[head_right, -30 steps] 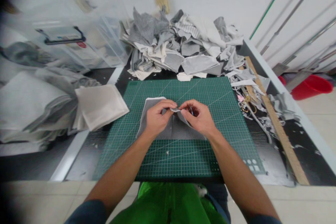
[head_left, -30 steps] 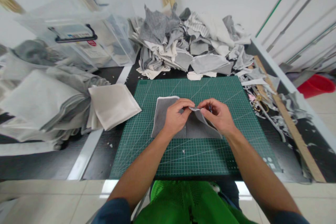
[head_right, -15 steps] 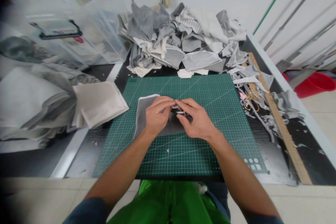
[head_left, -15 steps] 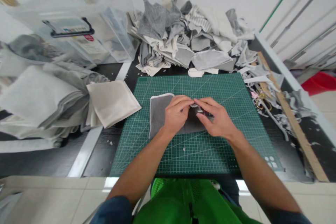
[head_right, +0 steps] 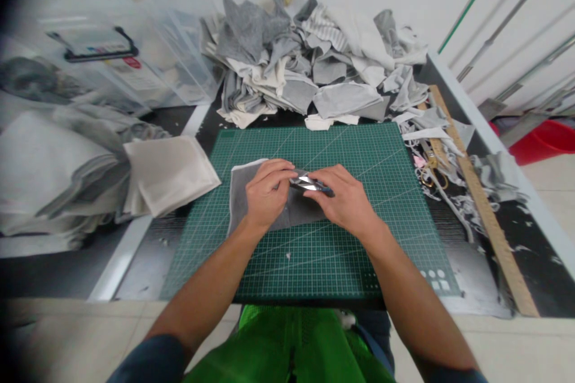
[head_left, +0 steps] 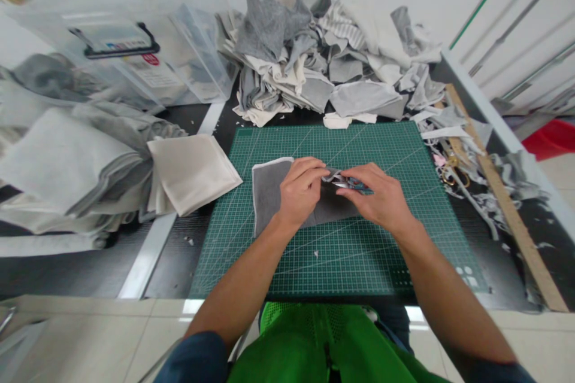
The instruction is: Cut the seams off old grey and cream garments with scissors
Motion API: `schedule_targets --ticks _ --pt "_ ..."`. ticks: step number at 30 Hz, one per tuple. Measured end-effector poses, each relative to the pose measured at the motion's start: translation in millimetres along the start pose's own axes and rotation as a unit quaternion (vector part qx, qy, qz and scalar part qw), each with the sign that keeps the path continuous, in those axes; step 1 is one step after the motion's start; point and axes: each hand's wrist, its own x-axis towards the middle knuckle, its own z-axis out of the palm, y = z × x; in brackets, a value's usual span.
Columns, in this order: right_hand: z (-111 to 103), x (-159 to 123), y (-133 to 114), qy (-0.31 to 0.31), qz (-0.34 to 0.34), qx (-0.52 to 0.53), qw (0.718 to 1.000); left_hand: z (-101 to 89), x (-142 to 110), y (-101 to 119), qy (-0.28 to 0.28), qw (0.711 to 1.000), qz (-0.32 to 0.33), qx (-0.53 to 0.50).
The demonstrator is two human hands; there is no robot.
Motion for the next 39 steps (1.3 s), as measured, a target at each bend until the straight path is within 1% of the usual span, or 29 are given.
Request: schedule_targets --ticks 4,7,11,15,24,30,35,39 --pt "3 0 -9 0.003 -0.015 0.014 1.0 0.2 1 3 -0.003 1.0 -0.008 0.005" --pt "5 -1 -16 0.006 -0.01 0.022 1.0 0.1 1 5 -0.009 1.0 -0.014 0.004" --pt "8 -2 -21 0.032 0.023 0.02 0.999 -0.4 2 6 0.004 1.0 -0.018 -0.013" --pt "9 -3 -18 0.059 0.058 0.008 0.997 -1.2 2 8 0.01 1.0 -0.011 -0.011" --pt "10 -3 -17 0.045 0.074 0.017 0.996 -0.3 1 9 0.021 0.999 -0.038 0.013" --pt "10 -3 -18 0.044 0.079 0.026 0.996 -0.3 0 9 0.019 0.999 -0.031 0.02" --pt "10 -2 -18 0.041 0.078 0.026 0.996 0.4 0 10 0.028 0.999 -0.011 0.02" --pt "10 -3 -19 0.039 0.081 0.025 0.996 1.0 0 12 0.026 0.999 -0.019 0.027"
